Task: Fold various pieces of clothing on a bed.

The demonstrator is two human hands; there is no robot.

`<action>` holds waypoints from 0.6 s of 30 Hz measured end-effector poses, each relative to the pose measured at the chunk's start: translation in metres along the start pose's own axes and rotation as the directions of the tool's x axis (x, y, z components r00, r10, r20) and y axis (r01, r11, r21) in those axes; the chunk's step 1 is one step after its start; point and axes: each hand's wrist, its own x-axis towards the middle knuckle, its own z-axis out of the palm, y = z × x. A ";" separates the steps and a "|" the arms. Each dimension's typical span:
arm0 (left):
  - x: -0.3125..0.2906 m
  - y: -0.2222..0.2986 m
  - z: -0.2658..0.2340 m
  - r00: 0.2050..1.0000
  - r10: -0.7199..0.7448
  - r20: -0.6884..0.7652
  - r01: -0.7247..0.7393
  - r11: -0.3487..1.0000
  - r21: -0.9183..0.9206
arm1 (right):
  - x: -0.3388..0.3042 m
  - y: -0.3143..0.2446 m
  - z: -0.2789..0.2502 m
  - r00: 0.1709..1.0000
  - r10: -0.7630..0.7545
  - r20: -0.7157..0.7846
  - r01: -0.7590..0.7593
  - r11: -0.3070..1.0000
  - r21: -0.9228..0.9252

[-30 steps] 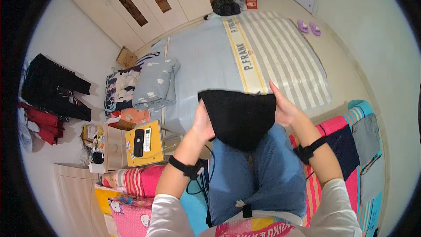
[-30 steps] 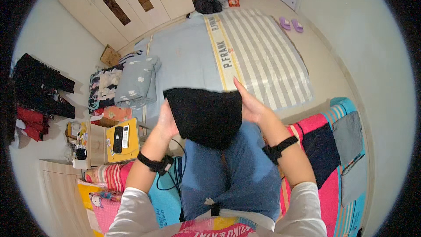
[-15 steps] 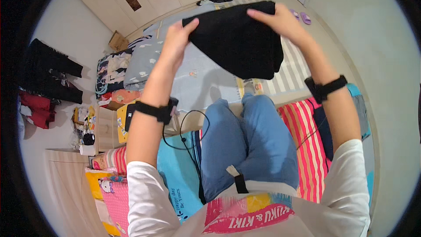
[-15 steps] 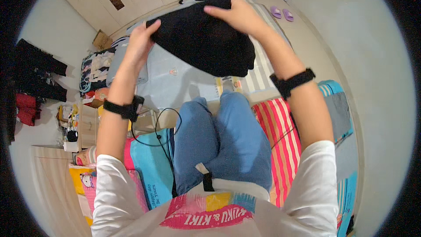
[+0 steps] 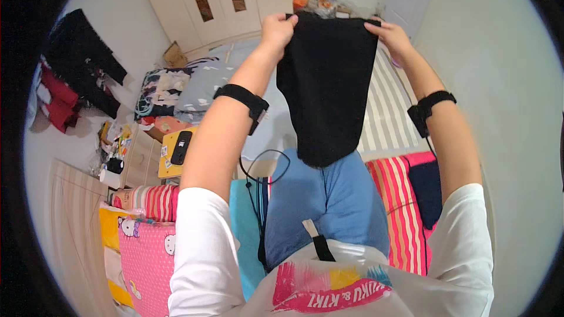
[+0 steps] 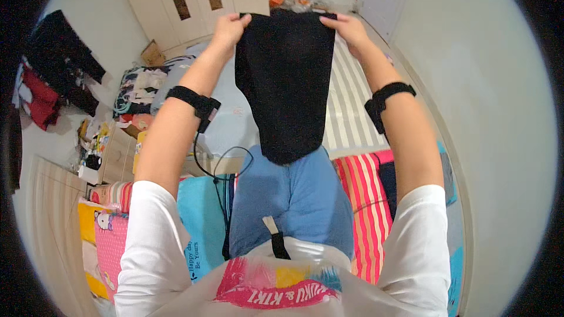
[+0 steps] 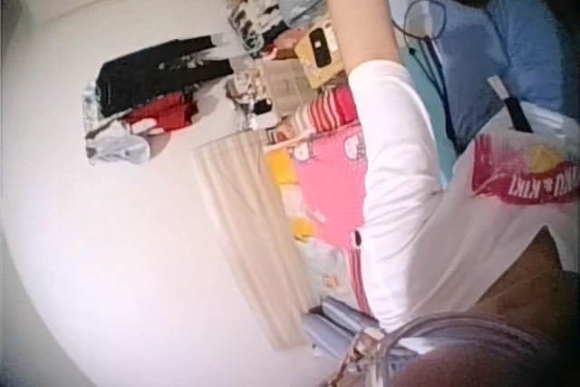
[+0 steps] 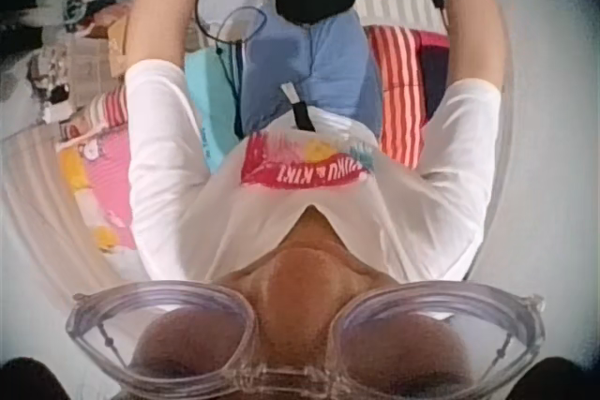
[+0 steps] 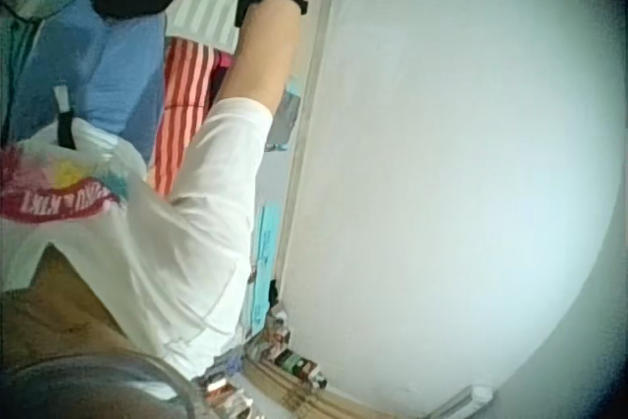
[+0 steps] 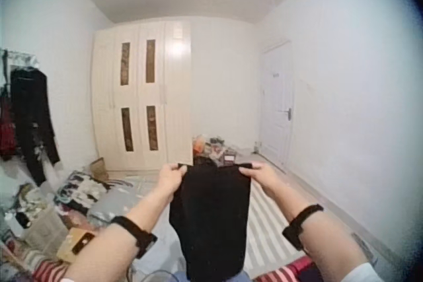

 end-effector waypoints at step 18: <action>-0.293 0.013 -0.137 0.846 -0.445 0.294 0.370 0.887 0.277 | -0.275 -0.022 0.032 0.728 -0.139 0.672 0.002 0.980 0.200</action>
